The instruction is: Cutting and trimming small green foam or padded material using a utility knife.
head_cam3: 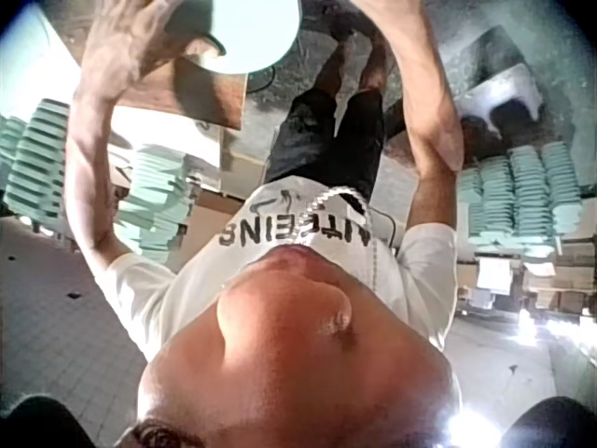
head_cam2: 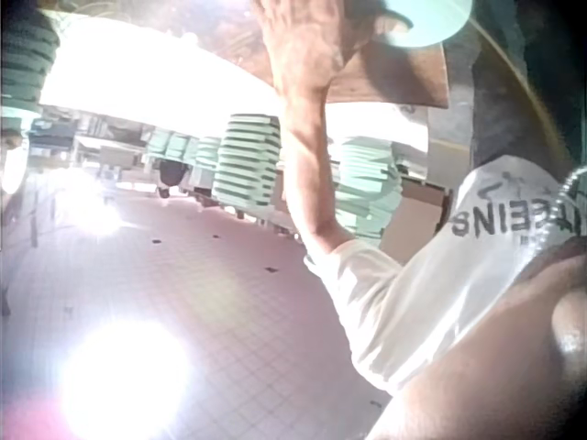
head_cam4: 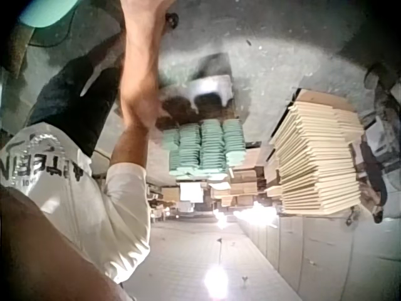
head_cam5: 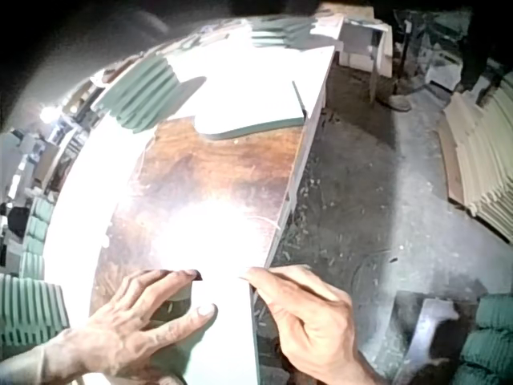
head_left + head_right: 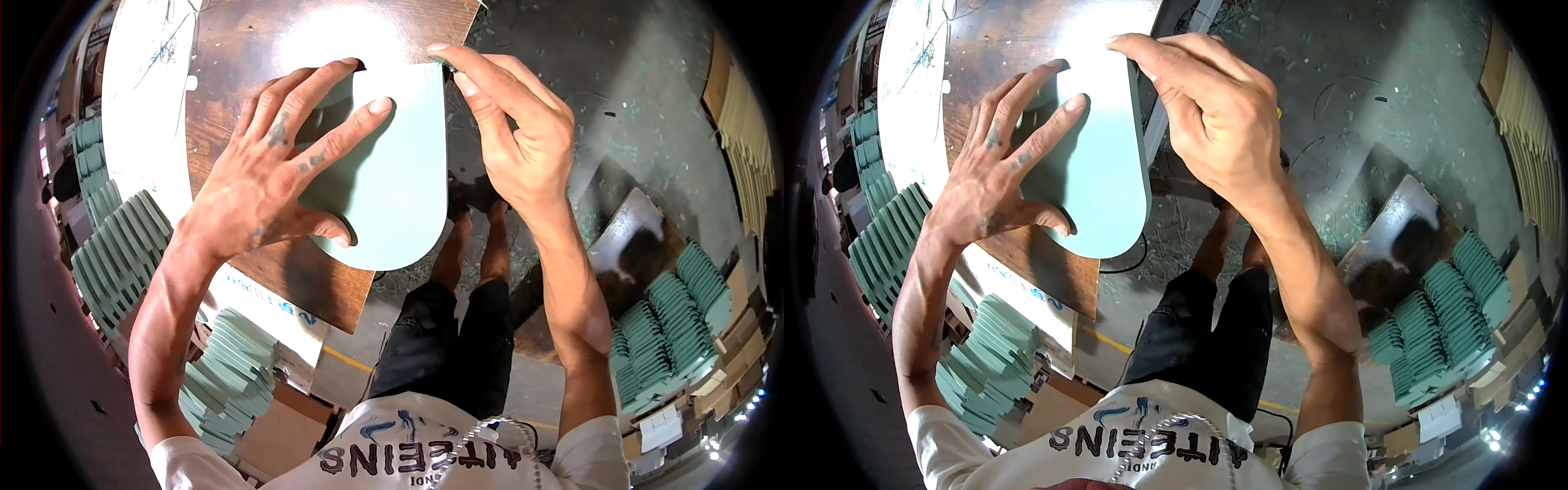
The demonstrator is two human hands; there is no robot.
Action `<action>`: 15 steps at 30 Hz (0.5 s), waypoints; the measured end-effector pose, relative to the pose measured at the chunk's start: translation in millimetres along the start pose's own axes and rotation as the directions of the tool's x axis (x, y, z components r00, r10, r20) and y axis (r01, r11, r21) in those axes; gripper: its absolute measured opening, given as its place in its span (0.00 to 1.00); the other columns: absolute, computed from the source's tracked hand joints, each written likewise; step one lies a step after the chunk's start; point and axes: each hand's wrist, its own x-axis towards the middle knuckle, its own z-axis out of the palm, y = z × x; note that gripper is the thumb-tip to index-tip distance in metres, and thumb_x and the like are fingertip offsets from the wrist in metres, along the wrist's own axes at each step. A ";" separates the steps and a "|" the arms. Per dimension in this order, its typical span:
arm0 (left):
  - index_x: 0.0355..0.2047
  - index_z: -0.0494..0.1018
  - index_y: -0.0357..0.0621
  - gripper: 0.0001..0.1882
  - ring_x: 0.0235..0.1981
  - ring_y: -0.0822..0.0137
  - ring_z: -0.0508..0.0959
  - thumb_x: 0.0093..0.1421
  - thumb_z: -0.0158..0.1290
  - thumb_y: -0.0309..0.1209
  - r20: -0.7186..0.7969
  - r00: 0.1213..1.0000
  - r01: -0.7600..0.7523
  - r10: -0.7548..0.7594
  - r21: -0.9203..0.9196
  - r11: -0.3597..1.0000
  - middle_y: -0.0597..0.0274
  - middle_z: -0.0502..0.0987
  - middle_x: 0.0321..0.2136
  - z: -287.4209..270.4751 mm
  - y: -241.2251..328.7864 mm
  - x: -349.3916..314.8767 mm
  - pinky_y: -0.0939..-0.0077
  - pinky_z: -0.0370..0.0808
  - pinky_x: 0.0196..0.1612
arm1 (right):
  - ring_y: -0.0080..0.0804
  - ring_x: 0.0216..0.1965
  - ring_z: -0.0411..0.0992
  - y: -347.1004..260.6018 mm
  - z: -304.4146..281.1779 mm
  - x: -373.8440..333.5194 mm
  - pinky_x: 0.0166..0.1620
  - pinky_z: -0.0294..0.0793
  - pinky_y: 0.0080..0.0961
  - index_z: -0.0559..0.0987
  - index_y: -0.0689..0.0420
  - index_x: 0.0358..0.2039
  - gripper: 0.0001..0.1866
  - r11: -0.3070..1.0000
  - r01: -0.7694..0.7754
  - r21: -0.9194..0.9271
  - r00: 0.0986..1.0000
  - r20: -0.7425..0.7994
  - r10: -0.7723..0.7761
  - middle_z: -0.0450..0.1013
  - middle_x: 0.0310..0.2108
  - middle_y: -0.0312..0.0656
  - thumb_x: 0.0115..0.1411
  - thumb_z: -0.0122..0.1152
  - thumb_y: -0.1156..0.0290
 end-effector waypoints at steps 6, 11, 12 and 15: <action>0.72 0.55 0.80 0.69 0.70 0.40 0.55 0.23 0.67 0.66 -0.034 0.999 -0.025 0.026 0.031 0.999 0.56 0.50 0.73 1.3 -2.4 -2.1 0.34 0.63 0.69 | 0.28 0.33 0.79 -0.4 -3.0 -1.1 0.34 0.80 0.22 0.86 0.53 0.49 0.18 1.000 0.001 -0.017 1.000 0.031 -0.001 0.82 0.37 0.41 0.61 0.61 0.83; 0.73 0.55 0.75 0.69 0.69 0.39 0.55 0.26 0.65 0.70 -0.062 0.998 0.031 -0.028 0.056 0.998 0.52 0.50 0.72 9.0 8.9 -8.5 0.32 0.63 0.68 | 0.32 0.36 0.78 -10.1 -2.7 -20.3 0.36 0.79 0.26 0.86 0.53 0.48 0.22 1.000 0.009 0.001 0.997 0.076 -0.009 0.81 0.37 0.40 0.54 0.62 0.86; 0.73 0.54 0.74 0.69 0.69 0.38 0.56 0.27 0.65 0.71 -0.076 0.995 0.071 -0.066 0.063 0.995 0.51 0.51 0.72 11.5 13.5 -9.5 0.31 0.63 0.68 | 0.34 0.36 0.77 -13.6 -5.6 -24.3 0.37 0.78 0.28 0.87 0.54 0.47 0.22 1.000 0.004 -0.001 0.996 0.092 -0.004 0.80 0.36 0.41 0.52 0.63 0.87; 0.74 0.54 0.73 0.71 0.68 0.37 0.57 0.26 0.64 0.73 -0.103 0.986 0.132 -0.132 0.000 0.991 0.50 0.51 0.72 15.5 24.0 -14.0 0.30 0.63 0.66 | 0.36 0.36 0.77 -20.7 -13.2 -30.7 0.37 0.78 0.30 0.87 0.54 0.46 0.22 0.998 0.061 0.003 0.990 0.128 -0.061 0.80 0.36 0.41 0.51 0.63 0.86</action>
